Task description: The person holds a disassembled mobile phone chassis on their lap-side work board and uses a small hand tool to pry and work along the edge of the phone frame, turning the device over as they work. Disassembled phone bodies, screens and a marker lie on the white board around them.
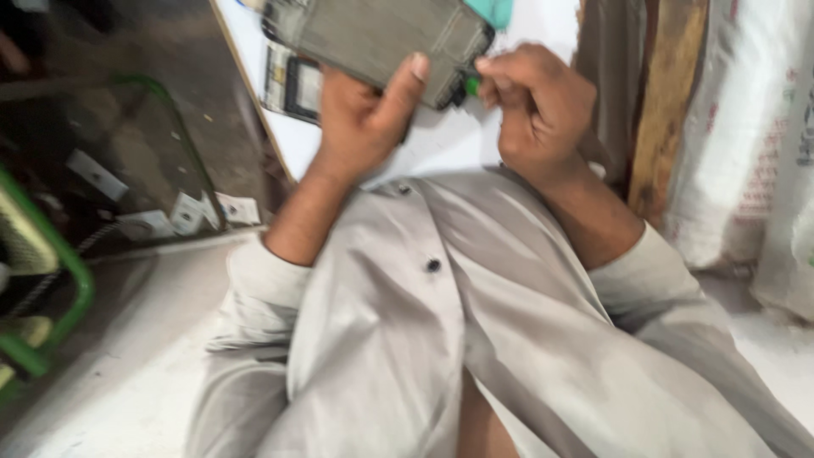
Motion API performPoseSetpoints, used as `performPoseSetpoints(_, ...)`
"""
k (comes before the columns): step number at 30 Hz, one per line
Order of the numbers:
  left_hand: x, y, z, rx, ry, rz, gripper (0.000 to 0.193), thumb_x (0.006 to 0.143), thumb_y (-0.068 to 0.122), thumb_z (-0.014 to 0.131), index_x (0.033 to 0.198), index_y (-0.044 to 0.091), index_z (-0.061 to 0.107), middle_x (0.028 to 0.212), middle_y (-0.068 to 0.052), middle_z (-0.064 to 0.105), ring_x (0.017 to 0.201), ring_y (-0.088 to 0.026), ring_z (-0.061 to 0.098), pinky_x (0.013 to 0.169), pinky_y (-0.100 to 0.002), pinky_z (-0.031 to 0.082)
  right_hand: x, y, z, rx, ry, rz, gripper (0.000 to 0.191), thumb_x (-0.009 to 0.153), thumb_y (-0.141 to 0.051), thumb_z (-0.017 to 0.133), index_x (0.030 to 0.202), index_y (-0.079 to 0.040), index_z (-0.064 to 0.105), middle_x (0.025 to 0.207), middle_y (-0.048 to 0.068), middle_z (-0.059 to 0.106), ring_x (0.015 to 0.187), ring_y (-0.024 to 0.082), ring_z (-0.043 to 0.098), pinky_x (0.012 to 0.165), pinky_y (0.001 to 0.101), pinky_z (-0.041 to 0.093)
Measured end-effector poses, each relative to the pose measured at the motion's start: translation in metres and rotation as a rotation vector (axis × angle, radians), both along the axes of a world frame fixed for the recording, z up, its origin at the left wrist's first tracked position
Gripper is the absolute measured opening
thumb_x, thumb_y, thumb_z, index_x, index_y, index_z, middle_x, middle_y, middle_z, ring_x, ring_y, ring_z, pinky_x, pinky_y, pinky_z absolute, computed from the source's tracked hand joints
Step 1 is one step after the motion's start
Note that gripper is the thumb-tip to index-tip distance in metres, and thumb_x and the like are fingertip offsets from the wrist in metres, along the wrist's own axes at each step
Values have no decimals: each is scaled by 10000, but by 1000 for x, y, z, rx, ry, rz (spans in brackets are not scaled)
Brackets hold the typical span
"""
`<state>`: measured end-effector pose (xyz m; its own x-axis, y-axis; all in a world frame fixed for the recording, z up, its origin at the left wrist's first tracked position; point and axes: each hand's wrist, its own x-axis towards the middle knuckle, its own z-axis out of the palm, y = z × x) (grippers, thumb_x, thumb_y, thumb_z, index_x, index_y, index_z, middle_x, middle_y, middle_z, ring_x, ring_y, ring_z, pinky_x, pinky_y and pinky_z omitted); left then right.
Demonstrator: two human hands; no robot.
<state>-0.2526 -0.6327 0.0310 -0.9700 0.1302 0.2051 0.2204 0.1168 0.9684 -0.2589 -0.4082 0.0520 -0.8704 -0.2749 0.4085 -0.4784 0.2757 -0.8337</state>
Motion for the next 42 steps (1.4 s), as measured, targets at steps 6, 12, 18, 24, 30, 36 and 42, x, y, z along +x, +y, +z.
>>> performPoseSetpoints(6,-20,-2,3,-5,-164,12,249,1034,245,670,1151,32,724,1051,-97,764,963,-208,733,888,-355,585,-15,-23,18,56,-48,-138,79,1082,14,607,1059,38,679,839,125,682,725,173,665,681,302,530)
performPoseSetpoints(12,-32,-15,18,0,14,-4,248,1057,222,614,1172,11,671,998,-112,716,876,-190,687,817,-342,568,-21,-42,19,-43,-112,-195,149,1087,-60,592,1133,43,689,853,95,701,740,119,658,700,264,536)
performPoseSetpoints(18,-29,-16,28,74,-32,-36,251,1054,218,599,1153,6,689,931,-94,720,814,-157,661,759,-317,551,-16,-39,10,-130,-164,-175,155,1075,-51,595,1153,54,678,863,87,694,747,104,632,696,241,527)
performPoseSetpoints(24,-30,-20,38,47,-5,-10,263,1046,232,604,1133,0,692,916,-102,714,807,-154,666,755,-320,552,-18,-45,18,-114,-160,-178,160,1059,-41,598,1164,50,678,856,78,697,737,101,637,687,239,527)
performPoseSetpoints(30,-30,-22,45,89,23,-27,265,1056,235,602,1159,5,686,960,-100,726,855,-151,676,782,-317,555,-20,-46,22,-101,-148,-172,154,1053,-42,600,1156,40,679,845,76,697,727,102,640,680,239,533)
performPoseSetpoints(36,-29,-22,49,93,0,-26,269,1049,231,600,1165,4,687,945,-98,726,844,-150,676,766,-318,554,-18,-47,25,-95,-173,-170,163,1047,-46,600,1158,38,684,846,74,703,730,98,640,669,238,527)
performPoseSetpoints(42,-29,-22,50,66,10,-12,265,1049,236,606,1151,4,686,929,-98,716,836,-153,672,764,-325,552,-19,-47,27,-86,-175,-171,165,1042,-45,601,1157,35,689,836,77,700,720,97,633,660,240,518)
